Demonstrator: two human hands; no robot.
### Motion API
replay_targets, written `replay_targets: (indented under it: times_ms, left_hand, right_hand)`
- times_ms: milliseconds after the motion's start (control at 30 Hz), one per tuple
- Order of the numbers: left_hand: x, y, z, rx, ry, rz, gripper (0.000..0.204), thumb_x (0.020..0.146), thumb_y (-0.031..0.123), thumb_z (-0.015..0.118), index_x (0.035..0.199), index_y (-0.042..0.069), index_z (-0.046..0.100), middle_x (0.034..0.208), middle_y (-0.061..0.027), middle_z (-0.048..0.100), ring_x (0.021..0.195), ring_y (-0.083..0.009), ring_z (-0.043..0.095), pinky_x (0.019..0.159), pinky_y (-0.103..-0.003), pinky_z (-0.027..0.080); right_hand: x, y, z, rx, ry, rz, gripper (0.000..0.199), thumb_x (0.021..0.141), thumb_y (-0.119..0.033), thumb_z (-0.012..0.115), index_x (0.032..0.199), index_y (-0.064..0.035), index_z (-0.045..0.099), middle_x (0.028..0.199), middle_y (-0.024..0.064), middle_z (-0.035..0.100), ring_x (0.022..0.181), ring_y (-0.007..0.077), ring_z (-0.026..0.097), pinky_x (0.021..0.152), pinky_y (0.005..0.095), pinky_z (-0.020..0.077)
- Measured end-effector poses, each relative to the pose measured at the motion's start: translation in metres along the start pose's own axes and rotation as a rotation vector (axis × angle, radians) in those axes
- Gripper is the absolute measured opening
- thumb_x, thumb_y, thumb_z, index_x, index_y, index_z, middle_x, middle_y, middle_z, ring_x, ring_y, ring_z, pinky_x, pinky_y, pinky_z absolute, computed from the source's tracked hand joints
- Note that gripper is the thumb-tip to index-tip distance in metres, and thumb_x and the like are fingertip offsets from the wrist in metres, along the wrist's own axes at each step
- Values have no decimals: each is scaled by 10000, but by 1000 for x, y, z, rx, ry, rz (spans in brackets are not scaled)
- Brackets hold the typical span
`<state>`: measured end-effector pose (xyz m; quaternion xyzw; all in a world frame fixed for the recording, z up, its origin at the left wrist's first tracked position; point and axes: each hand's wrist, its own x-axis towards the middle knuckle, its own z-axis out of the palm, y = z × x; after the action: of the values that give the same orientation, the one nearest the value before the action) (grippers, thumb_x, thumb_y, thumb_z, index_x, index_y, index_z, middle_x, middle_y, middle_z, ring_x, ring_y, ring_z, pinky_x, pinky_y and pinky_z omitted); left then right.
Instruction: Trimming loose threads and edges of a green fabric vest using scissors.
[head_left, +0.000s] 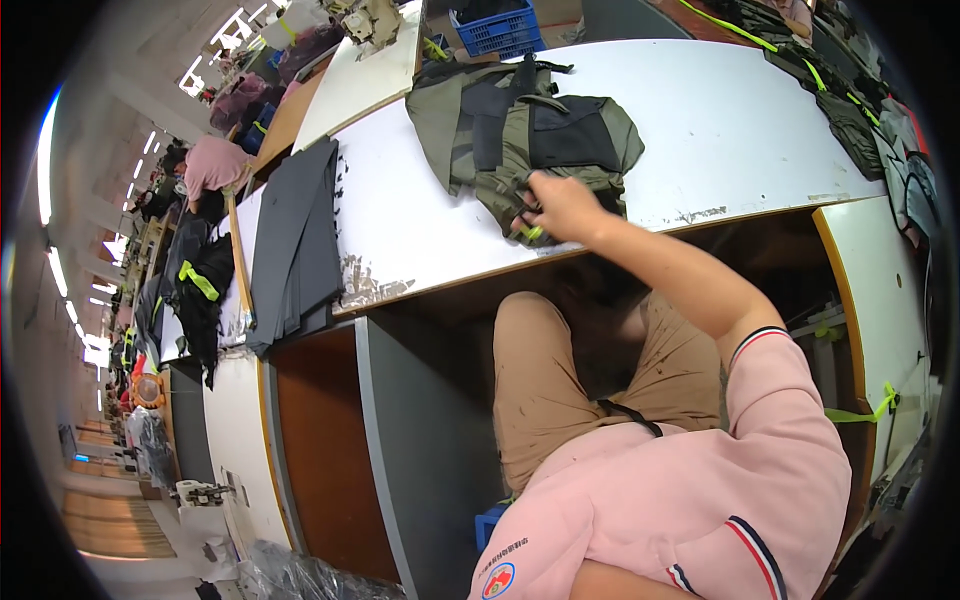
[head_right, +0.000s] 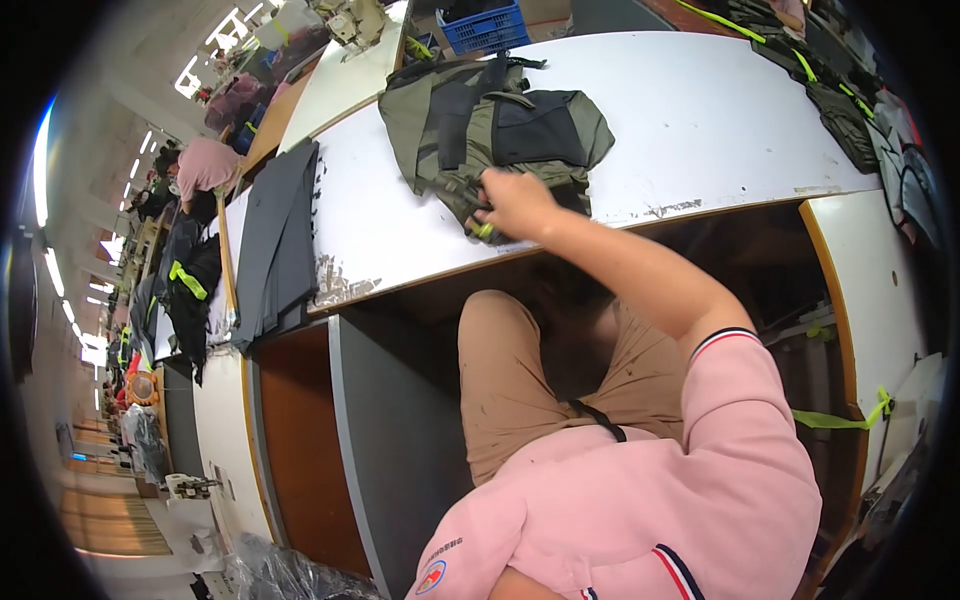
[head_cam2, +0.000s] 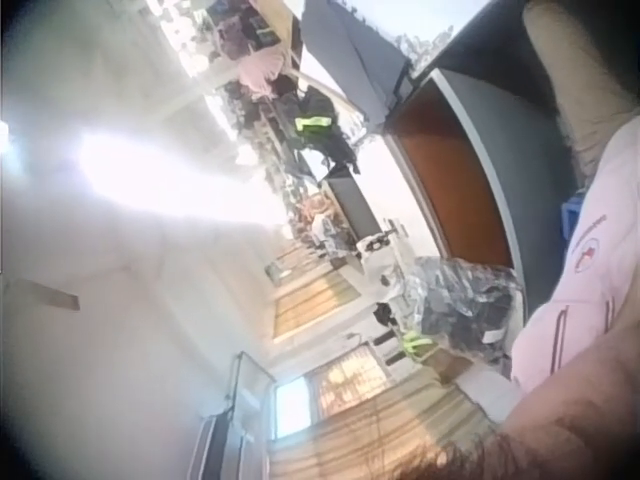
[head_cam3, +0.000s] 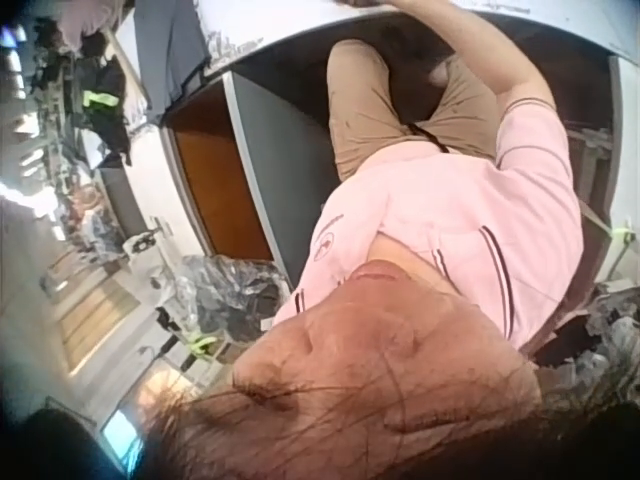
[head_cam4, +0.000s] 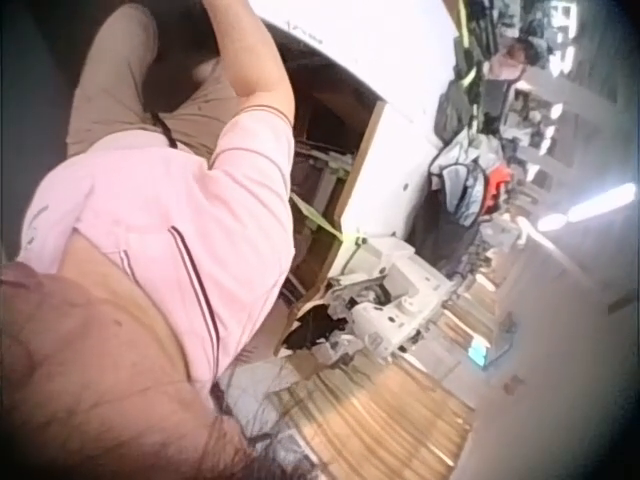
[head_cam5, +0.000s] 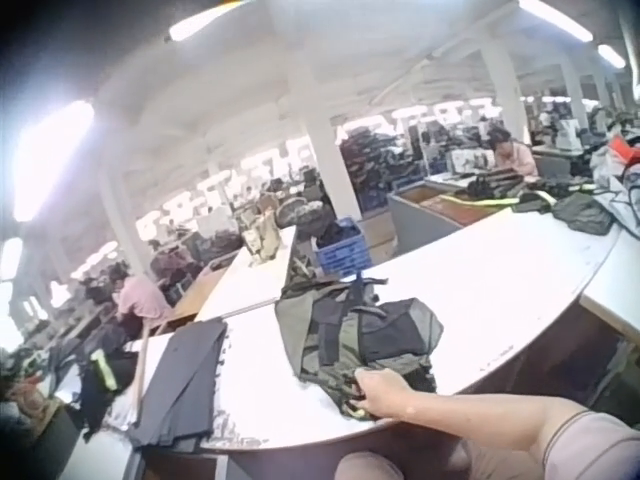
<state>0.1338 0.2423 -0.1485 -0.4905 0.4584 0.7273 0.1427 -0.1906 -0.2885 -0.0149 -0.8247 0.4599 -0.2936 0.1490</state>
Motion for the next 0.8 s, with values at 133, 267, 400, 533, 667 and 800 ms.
replay_targets:
  times_ms: [133,267,400,533,667,800]
  left_hand:
    - [12,15,-12,17,193,40,282,847,267,718,1026,50,720,895,-63,718,834,-140,630,783,-308,512]
    - [12,18,-23,29,363,81,271,846,272,717,1003,50,720,868,-62,713,813,-144,630,764,-311,515]
    - [-7,82,-84,67,716,121,198,846,239,708,919,56,698,789,-59,681,703,-165,623,675,-311,519]
    - [3,188,-182,147,1109,507,152,866,112,692,987,28,656,890,-88,659,761,-166,635,680,-297,516]
    - [33,309,-231,676,1271,967,312,808,83,719,1104,45,628,1136,-138,622,1035,-284,613,883,-383,500]
    - [85,375,-264,1038,1355,859,601,762,104,750,1320,104,526,1348,-144,517,1257,-331,484,1099,-513,322]
  right_hand:
    - [-1,-19,51,-346,5,-93,391,766,-308,768,985,-61,559,943,119,687,983,290,644,918,442,399]
    - [1,1,63,-386,-35,42,327,760,-209,735,995,-69,554,885,122,684,929,286,658,917,447,371]
    - [2,13,26,-63,51,-20,210,739,-55,667,913,-85,552,808,85,684,818,288,673,805,416,427]
    - [4,15,-52,39,150,-56,306,706,-93,762,888,-29,525,797,138,667,785,358,658,689,429,520]
    - [-43,16,-61,-20,-56,-16,326,714,-177,784,891,-62,536,790,147,660,780,396,640,707,461,500]
    - [-100,27,-15,-303,232,-114,414,693,-163,777,1017,-68,537,1018,105,605,1056,286,569,1007,452,355]
